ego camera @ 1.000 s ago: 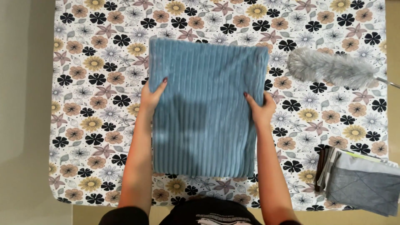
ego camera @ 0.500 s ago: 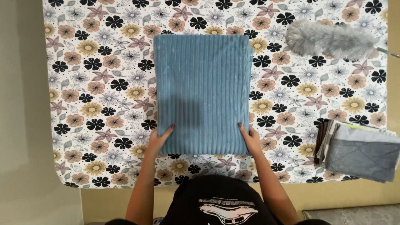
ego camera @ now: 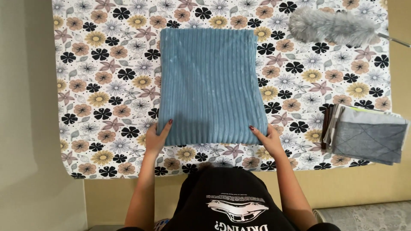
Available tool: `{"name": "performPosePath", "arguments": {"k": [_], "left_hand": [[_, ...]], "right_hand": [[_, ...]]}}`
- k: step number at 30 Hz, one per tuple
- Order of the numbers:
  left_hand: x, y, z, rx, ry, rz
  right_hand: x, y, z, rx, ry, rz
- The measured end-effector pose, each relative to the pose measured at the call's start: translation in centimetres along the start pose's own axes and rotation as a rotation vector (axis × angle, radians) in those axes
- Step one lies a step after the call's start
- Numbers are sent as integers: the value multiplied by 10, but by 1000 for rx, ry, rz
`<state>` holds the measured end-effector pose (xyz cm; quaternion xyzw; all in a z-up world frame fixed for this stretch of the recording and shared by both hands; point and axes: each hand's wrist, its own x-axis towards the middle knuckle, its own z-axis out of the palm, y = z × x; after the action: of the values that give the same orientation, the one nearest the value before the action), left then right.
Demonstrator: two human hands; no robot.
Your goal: The person folds a blue corduroy skirt on a floral-patterned bed, smoothing and aligning it before placing it on a stack of white linens. The person then picks up a purple garment and begins to fold it.
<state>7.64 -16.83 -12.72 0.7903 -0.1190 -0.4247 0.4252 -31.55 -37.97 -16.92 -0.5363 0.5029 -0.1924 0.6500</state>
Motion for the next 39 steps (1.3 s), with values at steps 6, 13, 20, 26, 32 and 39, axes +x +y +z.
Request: {"name": "performPosePath", "arguments": {"k": [6, 13, 20, 26, 32, 39], "left_hand": [[39, -155, 41, 522, 165, 178], [44, -154, 42, 379, 214, 273], [-56, -33, 12, 238, 162, 329], [-12, -225, 5, 591, 374, 297], [-48, -141, 43, 406, 627, 523], [-39, -31, 129, 707, 285, 778]], "right_hand": [[-2, 87, 1, -108, 28, 172], [4, 90, 2, -114, 58, 191], [-30, 42, -12, -143, 116, 223], [-50, 146, -18, -242, 86, 344], [-31, 194, -5, -181, 412, 67], [-32, -19, 115, -587, 432, -615]]}}
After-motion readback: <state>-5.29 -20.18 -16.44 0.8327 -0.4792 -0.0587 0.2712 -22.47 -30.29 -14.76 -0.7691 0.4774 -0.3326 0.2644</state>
